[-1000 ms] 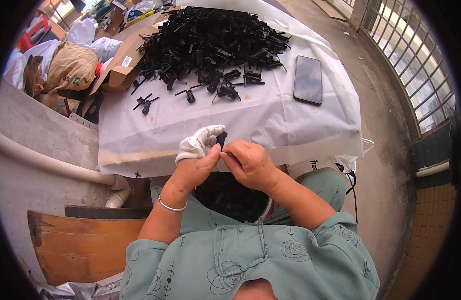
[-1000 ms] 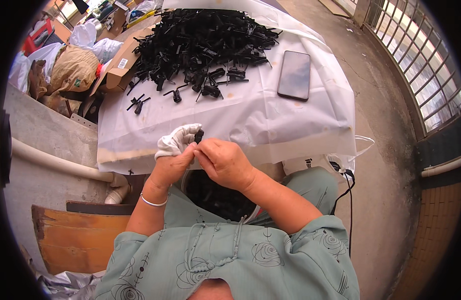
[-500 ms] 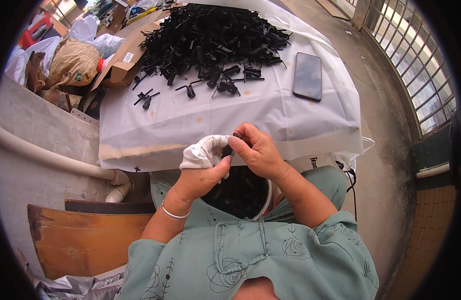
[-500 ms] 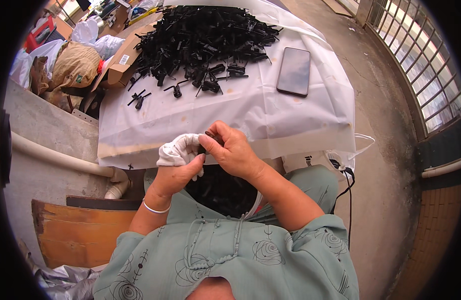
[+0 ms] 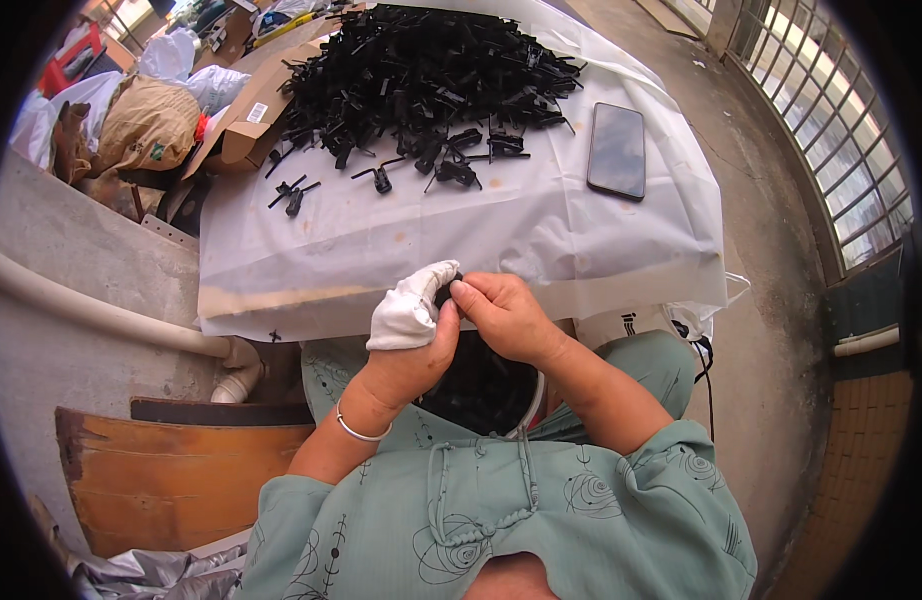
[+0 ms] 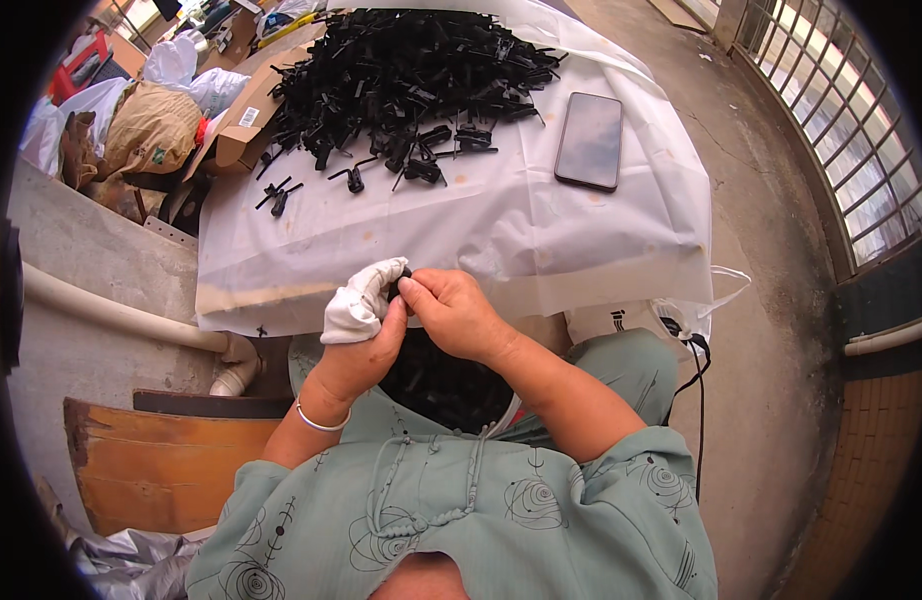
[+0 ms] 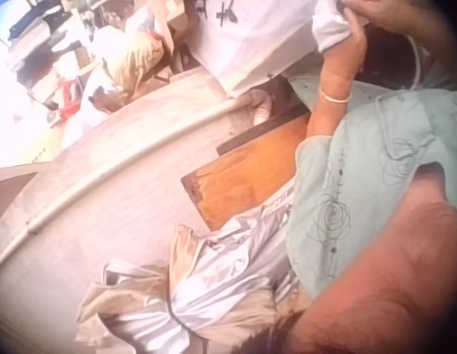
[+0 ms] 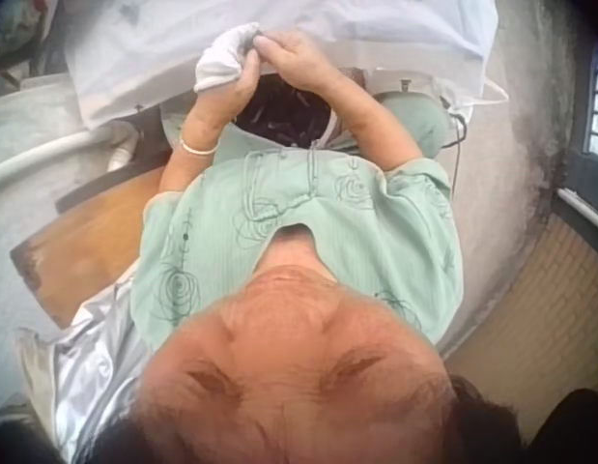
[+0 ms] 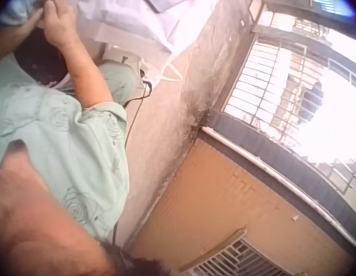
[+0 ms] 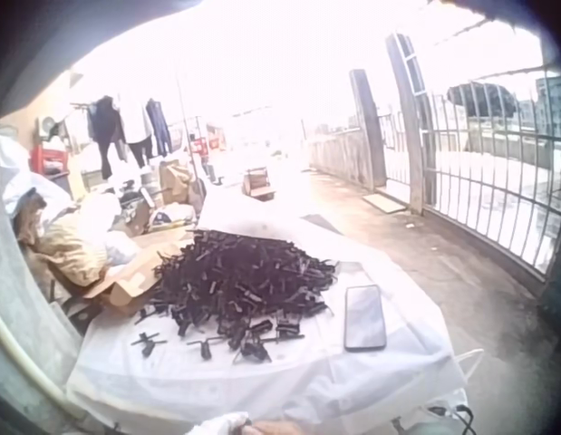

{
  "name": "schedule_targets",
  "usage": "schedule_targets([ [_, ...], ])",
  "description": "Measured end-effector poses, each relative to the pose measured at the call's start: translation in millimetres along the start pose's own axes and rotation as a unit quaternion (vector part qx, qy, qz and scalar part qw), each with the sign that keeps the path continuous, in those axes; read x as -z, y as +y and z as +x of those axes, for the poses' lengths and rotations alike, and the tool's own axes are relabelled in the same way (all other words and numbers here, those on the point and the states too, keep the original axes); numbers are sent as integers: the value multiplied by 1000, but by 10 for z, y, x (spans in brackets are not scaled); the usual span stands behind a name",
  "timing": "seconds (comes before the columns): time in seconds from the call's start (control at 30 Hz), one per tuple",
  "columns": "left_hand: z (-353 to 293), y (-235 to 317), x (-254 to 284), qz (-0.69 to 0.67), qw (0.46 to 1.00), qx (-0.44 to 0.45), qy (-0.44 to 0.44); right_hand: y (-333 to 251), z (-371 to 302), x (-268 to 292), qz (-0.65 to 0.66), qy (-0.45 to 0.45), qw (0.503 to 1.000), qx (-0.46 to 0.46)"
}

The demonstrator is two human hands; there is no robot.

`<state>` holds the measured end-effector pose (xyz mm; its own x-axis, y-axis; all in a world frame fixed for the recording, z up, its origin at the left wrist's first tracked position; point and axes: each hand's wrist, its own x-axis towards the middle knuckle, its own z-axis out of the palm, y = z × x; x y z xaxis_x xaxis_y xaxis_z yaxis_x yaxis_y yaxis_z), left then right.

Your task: Manually assembling small black plastic components at a workbench.

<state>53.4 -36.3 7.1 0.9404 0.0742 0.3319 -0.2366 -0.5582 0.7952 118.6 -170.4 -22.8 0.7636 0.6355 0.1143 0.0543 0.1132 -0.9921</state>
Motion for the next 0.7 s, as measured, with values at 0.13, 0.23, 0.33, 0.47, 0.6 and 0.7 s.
schedule_targets([
  [0.13, 22, -20, 9, -115, 993, 30, 5, -49, 6, -14, 37, -14, 999, 20],
  [0.23, 91, -62, 62, -225, 972, 74, 7, -113, 19, 79, -59, 9, 997, 55],
  [0.33, 80, -19, 165, -282, 950, 132, 3, -130, 1, 93, -198, 2, 979, 42],
  [0.47, 93, 47, 204, -331, 926, 182, -10, -27, 24, 142, -227, -6, 959, 167],
  [0.6, 101, 106, 253, -180, 963, 175, -96, -59, 29, 80, -135, 31, 975, 175],
  [0.7, 89, 126, 268, -208, 953, 174, -132, -125, 14, 90, -117, 3, 990, 80],
])
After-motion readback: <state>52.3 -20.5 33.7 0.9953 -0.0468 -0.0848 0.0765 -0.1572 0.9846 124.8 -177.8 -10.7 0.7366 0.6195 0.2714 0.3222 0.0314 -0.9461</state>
